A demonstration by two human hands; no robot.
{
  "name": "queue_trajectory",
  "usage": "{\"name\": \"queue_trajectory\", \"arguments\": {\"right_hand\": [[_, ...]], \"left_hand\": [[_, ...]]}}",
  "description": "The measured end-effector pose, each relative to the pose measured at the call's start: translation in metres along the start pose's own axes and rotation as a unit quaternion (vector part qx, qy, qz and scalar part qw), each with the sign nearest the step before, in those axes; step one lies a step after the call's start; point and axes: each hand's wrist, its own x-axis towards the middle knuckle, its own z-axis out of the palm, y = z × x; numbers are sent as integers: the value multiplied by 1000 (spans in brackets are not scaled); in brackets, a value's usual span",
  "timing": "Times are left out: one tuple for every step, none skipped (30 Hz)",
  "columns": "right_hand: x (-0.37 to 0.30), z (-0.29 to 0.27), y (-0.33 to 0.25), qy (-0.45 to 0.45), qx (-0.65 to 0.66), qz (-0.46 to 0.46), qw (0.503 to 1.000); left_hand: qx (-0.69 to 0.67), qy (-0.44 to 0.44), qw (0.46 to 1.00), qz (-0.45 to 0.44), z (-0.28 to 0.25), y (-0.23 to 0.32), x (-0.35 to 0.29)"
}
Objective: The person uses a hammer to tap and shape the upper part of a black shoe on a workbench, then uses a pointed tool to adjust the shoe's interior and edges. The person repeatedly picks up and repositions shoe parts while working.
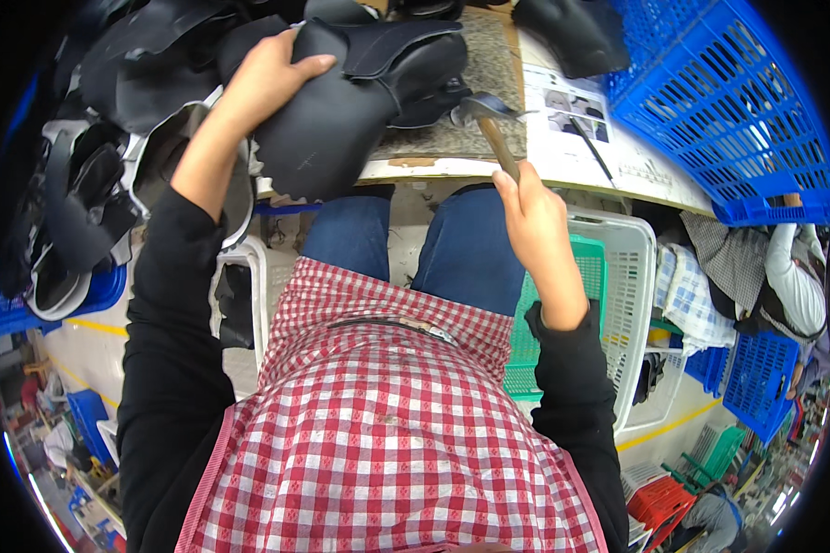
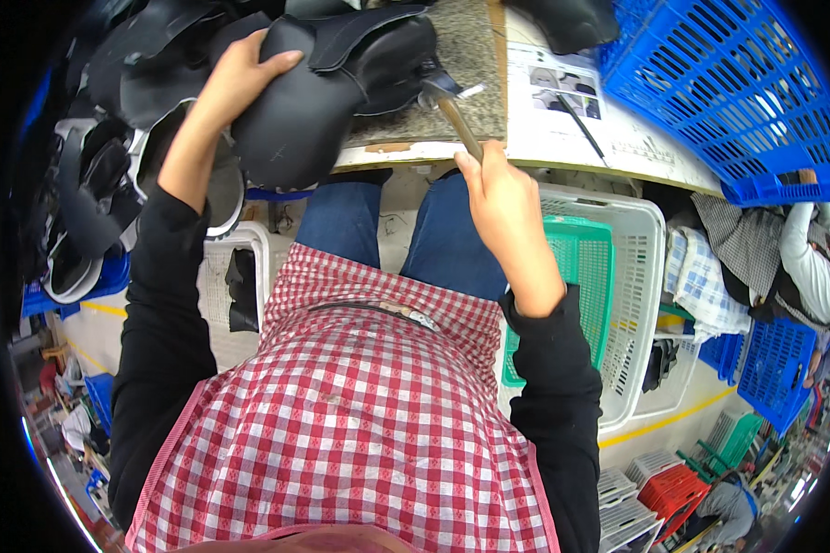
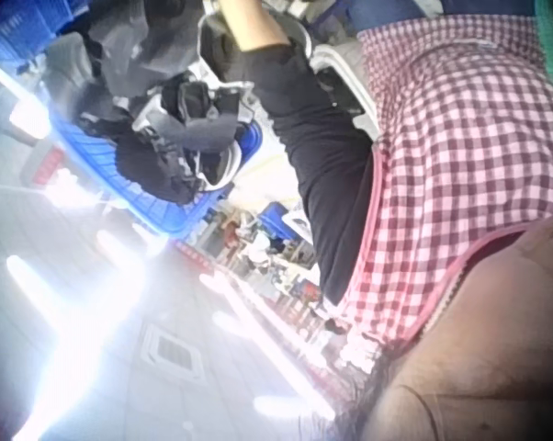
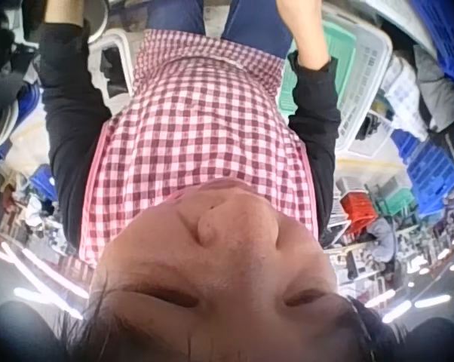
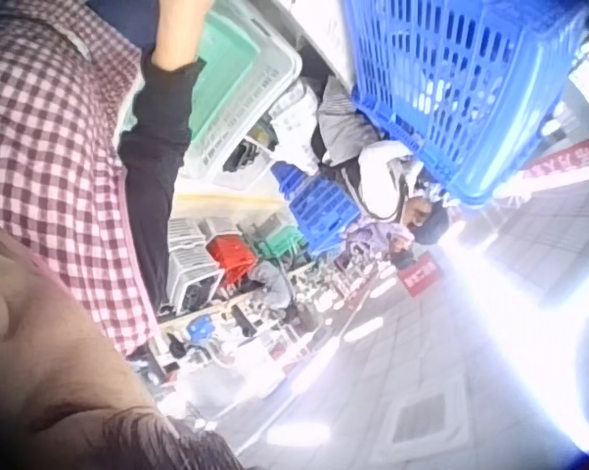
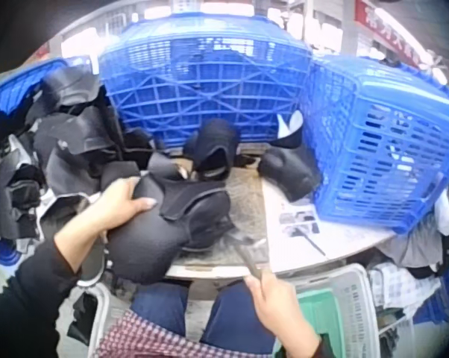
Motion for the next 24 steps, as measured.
{"name": "queue_trajectory", "arguments": {"right_hand": [[11, 8, -3, 3, -43, -21, 999], [18, 14, -3, 3, -69, -38, 997], [23, 18, -2, 2, -84, -32, 996], [28, 21, -1, 1, -93, -38, 995], [31, 24, 1, -9, -110, -26, 994], [31, 25, 2, -3, -107, -20, 994], [32, 25, 4, -8, -101, -31, 994], [31, 24, 5, -14, -103, -24, 994], [30, 24, 6, -11, -103, -30, 994], [30, 23, 5, -7, -106, -38, 994], [29, 22, 5, -23, -112, -16, 993], [30, 22, 4, -26, -113, -12, 993], [30, 22, 2, -23, -106, -29, 994], [31, 22, 1, -31, -115, -10, 993], [31, 22, -1, -33, -116, -11, 993], [32, 23, -3, -37, -119, -12, 992], [32, 23, -5, -37, -118, -11, 992], [31, 25, -7, -37, -121, -11, 992], [30, 27, -9, -24, -115, -29, 993], [29, 29, -10, -40, -116, -6, 992], [28, 32, -11, -45, -109, -1, 993], [26, 34, -11, -35, -93, -27, 995], [26, 36, -11, -45, -93, 11, 995], [25, 37, -11, -42, -84, 17, 995]], "left_hand": [[75, 64, 995, 11, 7, -1, -5], [175, 14, 983, -59, 12, 2, -12], [226, 70, 971, 38, 15, 11, -16], [293, 170, 930, 143, 19, 23, -19], [366, 252, 868, 218, 26, 38, -21], [329, 185, 896, 234, 30, 51, -25], [289, 115, 918, 248, 36, 62, -28], [247, 64, 931, 262, 42, 68, -32], [213, 50, 940, 261, 49, 69, -35], [252, 37, 942, 219, 56, 65, -38], [289, 25, 941, 176, 63, 57, -40], [290, 15, 944, 156, 68, 43, -42], [260, 67, 953, 140, 73, 30, -43], [228, 100, 962, 113, 76, 15, -38], [196, 131, 968, 85, 76, 2, -33], [228, 169, 952, 113, 72, -8, -22], [312, 201, 918, 141, 69, -11, -14], [291, 191, 918, 190, 64, -10, -3], [271, 182, 914, 240, 58, -5, 11], [269, 188, 895, 302, 51, 5, 24], [263, 201, 876, 351, 48, 19, 32], [263, 200, 863, 382, 46, 33, 35], [263, 200, 848, 414, 45, 44, 34], [256, 190, 857, 405, 47, 52, 28]]}}
